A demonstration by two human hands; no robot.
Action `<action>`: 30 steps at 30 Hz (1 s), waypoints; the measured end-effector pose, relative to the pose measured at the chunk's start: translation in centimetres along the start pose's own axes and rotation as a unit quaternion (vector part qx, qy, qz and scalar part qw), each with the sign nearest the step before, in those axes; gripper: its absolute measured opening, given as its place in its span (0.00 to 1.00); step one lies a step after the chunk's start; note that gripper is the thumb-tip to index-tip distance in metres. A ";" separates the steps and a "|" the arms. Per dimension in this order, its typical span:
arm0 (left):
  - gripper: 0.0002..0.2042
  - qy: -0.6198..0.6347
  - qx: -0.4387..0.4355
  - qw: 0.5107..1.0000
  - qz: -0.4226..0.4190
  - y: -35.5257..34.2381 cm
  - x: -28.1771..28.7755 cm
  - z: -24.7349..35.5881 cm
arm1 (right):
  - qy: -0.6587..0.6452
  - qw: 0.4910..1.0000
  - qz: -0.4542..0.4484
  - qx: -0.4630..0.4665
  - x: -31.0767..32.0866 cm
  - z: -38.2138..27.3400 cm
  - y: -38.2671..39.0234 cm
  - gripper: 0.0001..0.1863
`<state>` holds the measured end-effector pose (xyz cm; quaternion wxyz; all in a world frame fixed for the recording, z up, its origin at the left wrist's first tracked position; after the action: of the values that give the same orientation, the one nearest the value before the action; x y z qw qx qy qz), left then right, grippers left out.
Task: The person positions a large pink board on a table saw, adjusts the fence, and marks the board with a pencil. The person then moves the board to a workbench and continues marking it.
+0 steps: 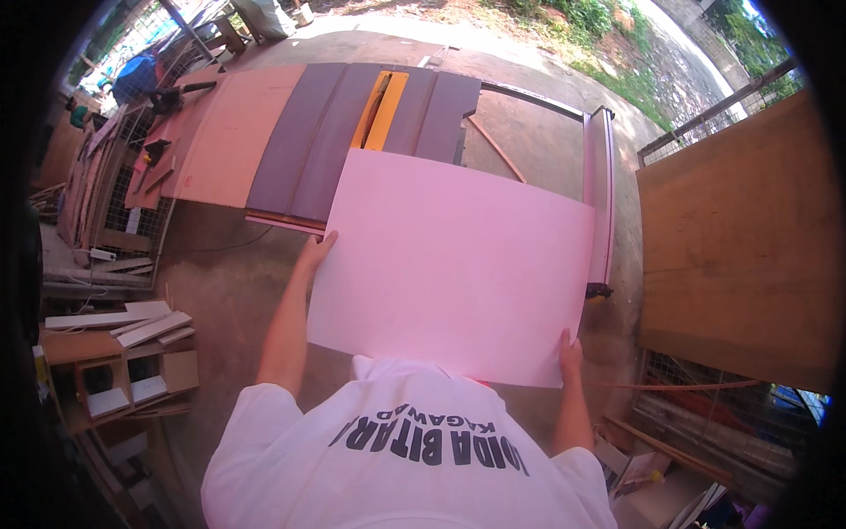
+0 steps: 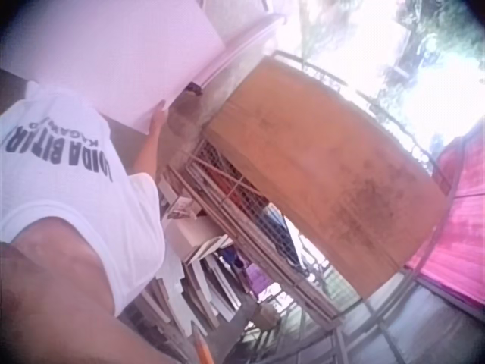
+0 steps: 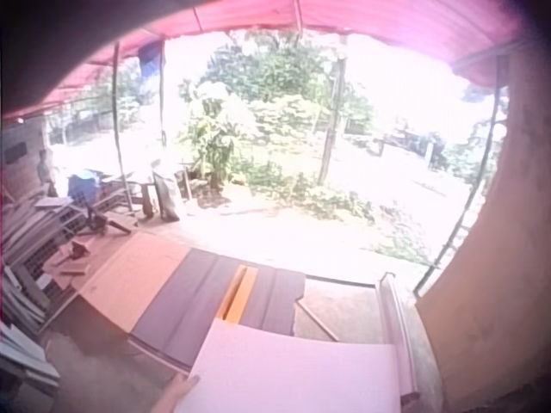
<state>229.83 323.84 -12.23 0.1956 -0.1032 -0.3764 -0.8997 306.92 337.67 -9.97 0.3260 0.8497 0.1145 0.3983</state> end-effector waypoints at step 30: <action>0.36 0.048 -0.028 0.994 0.095 11.2 -0.4 -4.6 | -0.109 0.990 0.087 0.018 -0.6 -3.8 2.4 0.44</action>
<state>234.81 313.45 -8.44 0.2948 -0.1003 -0.3295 -0.8913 303.53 337.31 -6.96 0.2857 0.9005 0.0113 0.3277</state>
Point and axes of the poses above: each hand's wrist, its own y-axis away from the middle knuckle, its own x-axis out of the back of the hand, z = x × y, the point moved 7 cm from there along -y, towards the middle knuckle, and after that the axes turned 15 degrees about -z, right-handed, at the moved point
